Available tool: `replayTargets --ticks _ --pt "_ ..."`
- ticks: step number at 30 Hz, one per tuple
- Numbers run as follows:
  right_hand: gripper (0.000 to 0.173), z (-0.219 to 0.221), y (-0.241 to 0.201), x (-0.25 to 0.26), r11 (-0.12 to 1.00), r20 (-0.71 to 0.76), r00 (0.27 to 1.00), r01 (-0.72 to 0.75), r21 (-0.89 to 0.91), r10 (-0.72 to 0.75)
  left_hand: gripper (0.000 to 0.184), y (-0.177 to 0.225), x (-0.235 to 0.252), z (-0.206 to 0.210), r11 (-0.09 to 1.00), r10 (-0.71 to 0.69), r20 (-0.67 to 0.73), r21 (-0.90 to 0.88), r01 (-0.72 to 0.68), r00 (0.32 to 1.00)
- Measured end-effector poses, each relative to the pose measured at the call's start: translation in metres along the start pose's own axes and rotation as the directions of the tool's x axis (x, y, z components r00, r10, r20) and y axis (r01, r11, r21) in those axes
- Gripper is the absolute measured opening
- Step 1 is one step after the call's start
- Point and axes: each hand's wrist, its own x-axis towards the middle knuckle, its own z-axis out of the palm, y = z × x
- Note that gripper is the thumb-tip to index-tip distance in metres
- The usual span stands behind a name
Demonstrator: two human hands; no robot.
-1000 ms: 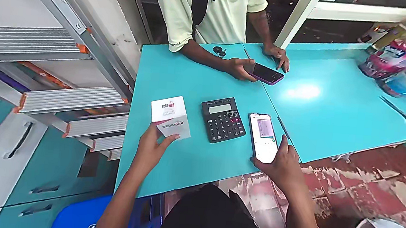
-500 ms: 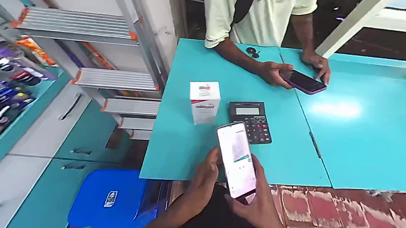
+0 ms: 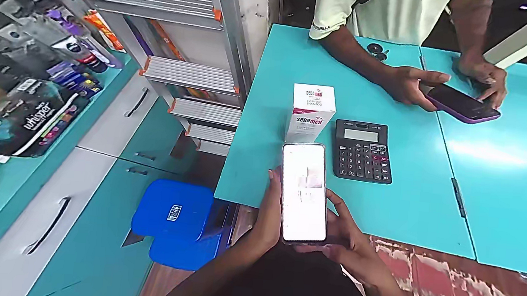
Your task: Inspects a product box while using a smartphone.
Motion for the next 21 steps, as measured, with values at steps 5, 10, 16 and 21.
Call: replayTargets --ticks 5,10,16,21 --pt "0.085 0.005 0.001 0.000 1.000 -0.052 0.999 0.004 -0.029 -0.005 0.088 0.001 -0.001 0.000 1.000 -0.017 0.013 -0.008 0.017 1.000" --pt "0.087 -0.001 0.004 -0.004 0.998 0.039 0.998 0.054 -0.027 -0.052 0.090 0.001 -0.003 0.003 1.000 0.014 0.034 0.002 -0.014 0.999" --pt "0.068 0.020 0.000 0.001 0.993 -0.317 0.948 -0.018 -0.120 -0.021 0.077 0.001 -0.012 0.014 0.990 -0.088 -0.010 0.106 0.089 0.996" --pt "0.053 0.029 -0.005 0.012 0.993 -0.487 0.870 -0.109 -0.045 0.073 0.060 -0.003 -0.012 0.007 0.991 -0.091 -0.007 0.101 0.092 0.996"
